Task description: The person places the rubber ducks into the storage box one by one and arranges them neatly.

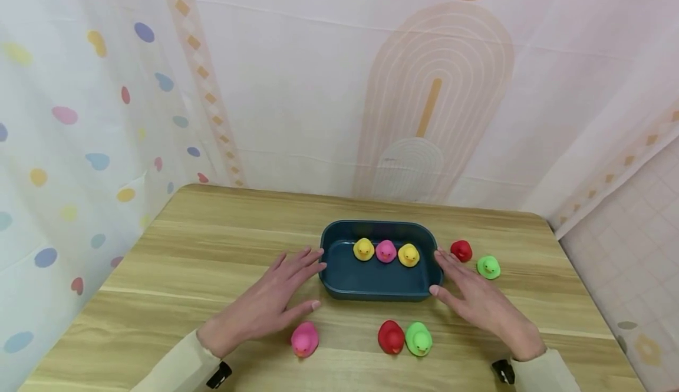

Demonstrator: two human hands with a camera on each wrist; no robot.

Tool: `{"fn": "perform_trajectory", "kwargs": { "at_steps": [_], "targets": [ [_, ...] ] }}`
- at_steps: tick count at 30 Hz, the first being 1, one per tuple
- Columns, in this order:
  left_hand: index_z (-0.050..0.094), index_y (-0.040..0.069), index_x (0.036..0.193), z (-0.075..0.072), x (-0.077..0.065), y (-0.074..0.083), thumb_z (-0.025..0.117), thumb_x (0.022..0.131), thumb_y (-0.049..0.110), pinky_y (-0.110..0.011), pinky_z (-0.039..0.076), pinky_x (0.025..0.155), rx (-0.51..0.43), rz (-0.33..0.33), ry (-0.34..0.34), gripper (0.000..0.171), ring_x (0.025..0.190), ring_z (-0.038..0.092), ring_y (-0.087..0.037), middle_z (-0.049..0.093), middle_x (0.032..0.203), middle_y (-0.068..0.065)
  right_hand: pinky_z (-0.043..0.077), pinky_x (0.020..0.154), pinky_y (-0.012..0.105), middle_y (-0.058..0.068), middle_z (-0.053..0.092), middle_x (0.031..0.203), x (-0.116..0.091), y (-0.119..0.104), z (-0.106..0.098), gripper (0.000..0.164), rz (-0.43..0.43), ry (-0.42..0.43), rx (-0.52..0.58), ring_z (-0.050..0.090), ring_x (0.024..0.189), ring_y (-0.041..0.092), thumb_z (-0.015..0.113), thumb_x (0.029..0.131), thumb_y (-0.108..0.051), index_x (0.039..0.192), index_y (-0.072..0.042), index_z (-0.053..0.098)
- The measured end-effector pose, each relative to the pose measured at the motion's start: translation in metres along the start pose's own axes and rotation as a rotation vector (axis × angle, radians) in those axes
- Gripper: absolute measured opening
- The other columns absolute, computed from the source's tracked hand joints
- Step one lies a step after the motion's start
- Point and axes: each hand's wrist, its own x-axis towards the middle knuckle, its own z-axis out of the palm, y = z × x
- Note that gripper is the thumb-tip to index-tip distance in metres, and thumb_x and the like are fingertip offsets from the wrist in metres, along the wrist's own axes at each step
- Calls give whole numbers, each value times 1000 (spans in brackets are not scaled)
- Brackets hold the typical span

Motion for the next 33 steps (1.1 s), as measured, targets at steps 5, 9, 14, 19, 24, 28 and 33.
{"fn": "perform_trajectory", "kwargs": {
  "at_steps": [5,9,14,19,24,28,33],
  "targets": [
    [51,9,152,0,-8,1,70,99,40,-72,26,116,20,26,-10,65,151,32,-39,37,165,-9,36,116,62,16,29,167,0,0,0,76,0,1,6,31,152,40,53,106,-53,161,-3,34],
    [50,12,154,0,-14,2,71,97,44,-72,25,116,21,14,-49,69,153,30,-37,36,166,-8,36,115,62,16,30,167,-1,-1,-1,75,-5,8,4,31,151,41,53,106,-52,161,-3,35],
    [50,10,153,2,-23,3,68,98,48,-74,26,115,51,47,-73,70,152,32,-38,35,167,-9,36,115,62,17,30,167,-2,-2,-3,74,-7,4,-3,32,151,41,52,107,-51,161,-3,35],
    [54,10,150,5,-32,4,61,100,55,-72,29,114,110,82,-93,67,151,33,-38,35,166,-10,35,115,62,17,29,167,-1,-1,-1,75,-8,1,-4,31,151,41,53,106,-51,160,-2,35],
    [55,14,150,8,-41,5,56,101,59,-71,29,115,120,57,-150,66,152,32,-35,35,166,-9,36,115,62,17,29,167,-1,0,1,76,3,-5,-3,31,151,41,53,106,-52,161,-3,34],
    [54,17,151,9,-46,6,53,103,60,-70,29,115,113,45,-194,65,152,32,-33,37,165,-7,37,115,62,17,29,167,-1,0,2,76,3,-3,-7,32,151,41,53,106,-51,161,-2,34],
    [57,19,149,12,-50,6,53,103,58,-70,31,114,124,80,-199,61,152,34,-33,42,163,-5,37,114,63,17,29,167,-1,0,0,76,1,-1,-9,32,151,42,53,106,-52,161,-3,33]
  ]
}}
